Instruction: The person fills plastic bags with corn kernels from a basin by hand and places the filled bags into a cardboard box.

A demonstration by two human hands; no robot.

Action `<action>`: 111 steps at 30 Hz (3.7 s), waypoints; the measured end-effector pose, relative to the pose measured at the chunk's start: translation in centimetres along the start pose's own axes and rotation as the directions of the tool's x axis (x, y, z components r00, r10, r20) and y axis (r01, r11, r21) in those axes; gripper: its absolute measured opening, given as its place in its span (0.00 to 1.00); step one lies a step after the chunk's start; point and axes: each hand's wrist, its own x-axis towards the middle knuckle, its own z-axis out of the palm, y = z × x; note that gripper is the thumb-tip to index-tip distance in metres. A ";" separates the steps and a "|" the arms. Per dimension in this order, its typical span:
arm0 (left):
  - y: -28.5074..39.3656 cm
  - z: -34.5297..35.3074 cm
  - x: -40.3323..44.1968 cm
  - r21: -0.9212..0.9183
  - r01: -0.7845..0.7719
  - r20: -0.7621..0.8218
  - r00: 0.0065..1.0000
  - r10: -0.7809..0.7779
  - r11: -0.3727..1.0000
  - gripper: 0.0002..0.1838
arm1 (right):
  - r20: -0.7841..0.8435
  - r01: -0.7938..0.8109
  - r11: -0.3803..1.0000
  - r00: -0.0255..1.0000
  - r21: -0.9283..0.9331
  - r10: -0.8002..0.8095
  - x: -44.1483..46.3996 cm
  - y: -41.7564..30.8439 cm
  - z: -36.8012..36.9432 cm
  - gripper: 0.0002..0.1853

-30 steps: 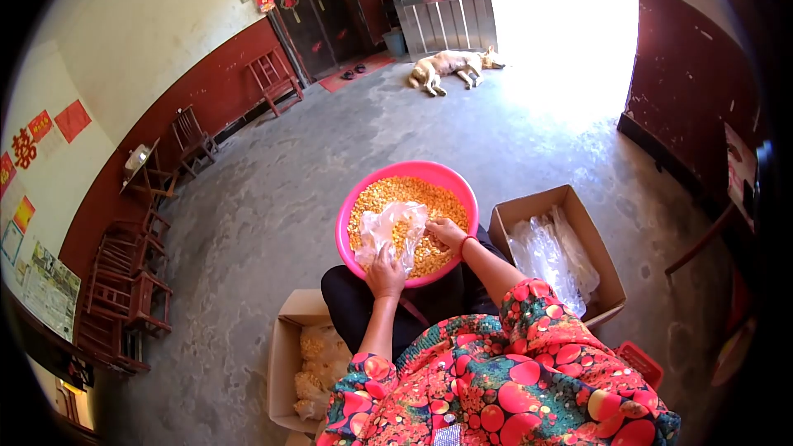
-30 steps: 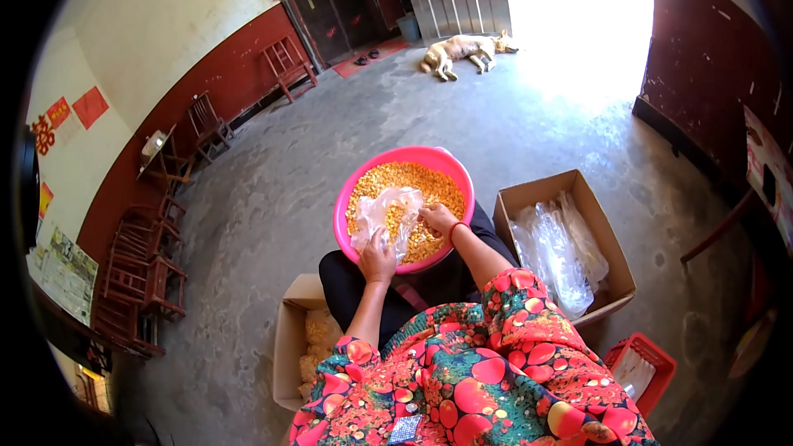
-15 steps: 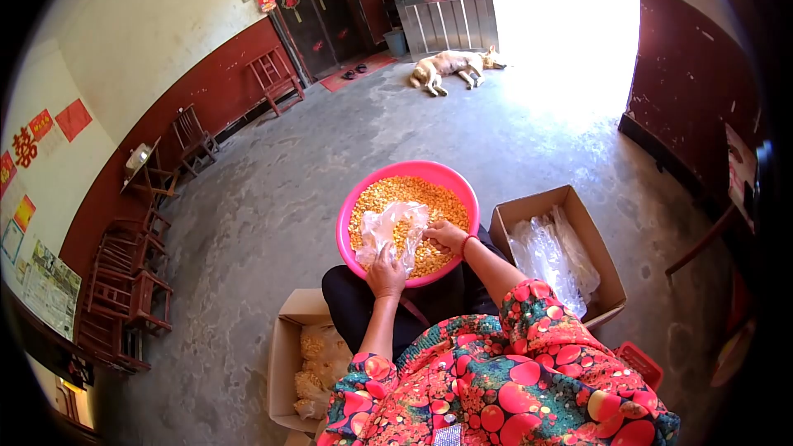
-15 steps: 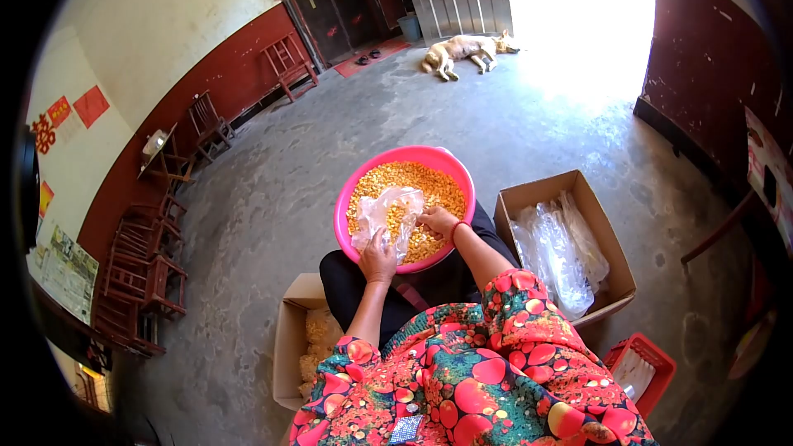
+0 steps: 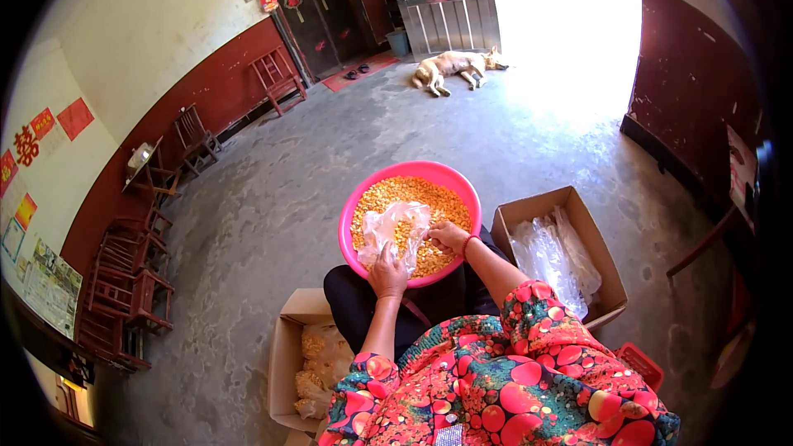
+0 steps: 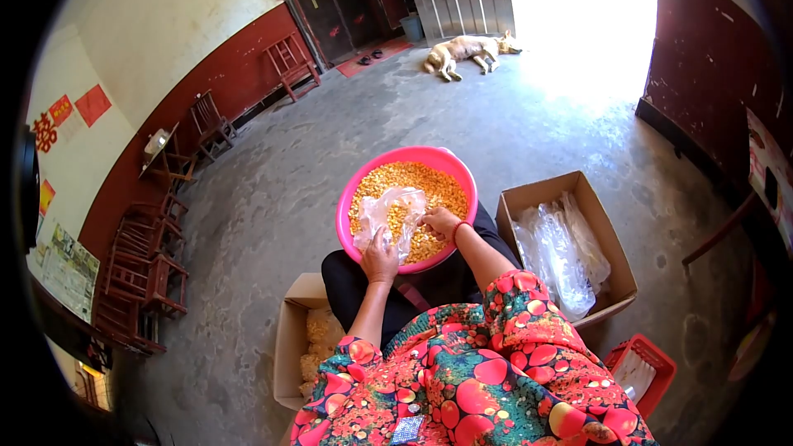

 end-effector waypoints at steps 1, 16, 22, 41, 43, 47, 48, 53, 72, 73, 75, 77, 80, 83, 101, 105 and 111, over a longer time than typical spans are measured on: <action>0.1 -0.1 0.0 0.001 0.006 0.008 1.000 -0.006 1.000 0.24 | 0.000 0.001 1.000 1.000 0.000 -0.001 -0.1 -0.1 0.0 0.08; -0.3 0.3 0.0 -0.027 -0.010 -0.017 1.000 0.009 1.000 0.26 | 0.049 0.023 0.956 0.998 0.293 -0.039 1.3 -0.3 4.3 0.07; -0.6 0.6 0.0 0.009 0.027 -0.005 1.000 -0.027 1.000 0.26 | -0.015 0.104 0.932 0.994 0.347 -0.105 3.7 -0.3 6.2 0.05; 0.2 -0.2 0.1 -0.047 0.009 -0.003 1.000 -0.009 0.999 0.26 | -0.359 0.162 0.635 0.708 -0.755 -0.608 1.0 1.8 4.2 0.10; 0.1 -0.1 0.2 -0.051 0.000 -0.008 1.000 0.000 0.999 0.25 | -0.350 0.130 0.589 0.696 -0.798 -0.627 1.0 1.7 4.0 0.10; 0.3 -0.2 0.1 -0.027 0.005 0.003 1.000 -0.005 1.000 0.23 | -0.269 0.048 0.451 0.744 -0.891 -0.612 1.3 2.8 4.6 0.10; 0.3 -0.1 0.1 -0.026 0.004 0.004 1.000 -0.003 1.000 0.23 | -0.218 0.087 0.420 0.750 -0.903 -0.624 1.8 3.5 4.6 0.11; -0.3 0.4 0.0 -0.007 -0.070 -0.063 0.996 0.070 0.997 0.22 | -0.116 -0.028 0.260 0.937 -0.965 -0.328 -1.3 0.5 6.6 0.16; 0.0 0.1 0.0 -0.040 -0.033 -0.012 0.999 0.033 0.999 0.20 | -0.076 0.043 0.999 0.996 -0.002 -0.043 -0.8 0.1 3.8 0.10; 0.0 0.1 0.0 -0.036 -0.029 -0.011 1.000 0.029 0.999 0.20 | -0.049 0.043 0.994 0.998 0.103 -0.038 -0.8 0.1 3.6 0.11; 0.0 0.1 0.0 -0.032 -0.026 -0.011 1.000 0.026 0.999 0.20 | -0.022 0.040 0.978 0.999 0.207 -0.037 -0.7 0.1 3.2 0.12; 0.3 -0.1 0.0 -0.035 -0.009 -0.004 1.000 0.009 0.999 0.20 | 0.012 -0.044 0.935 0.999 0.352 0.042 -1.0 -0.3 3.0 0.14; 0.3 -0.2 0.0 -0.046 -0.023 -0.007 1.000 0.023 0.999 0.20 | -0.102 0.049 0.985 0.994 0.168 -0.032 -1.1 -0.2 3.3 0.13; 0.4 -0.3 0.0 -0.032 -0.018 0.000 1.000 0.018 0.999 0.19 | -0.117 0.042 0.998 0.992 0.050 -0.036 -0.9 0.2 3.4 0.13; 0.5 -0.5 0.0 -0.017 -0.013 0.015 1.000 0.013 1.000 0.21 | -0.037 -0.007 0.980 0.999 0.200 0.014 0.0 0.9 2.9 0.07; 0.7 -0.6 0.0 -0.016 -0.009 0.017 1.000 0.009 1.000 0.22 | -0.006 -0.037 0.978 0.999 0.203 0.039 -0.2 0.6 2.8 0.07; 0.0 0.1 0.0 -0.011 -0.051 -0.065 0.997 0.050 0.999 0.26 | -0.013 -0.063 0.973 0.998 0.224 0.068 0.2 0.6 2.7 0.07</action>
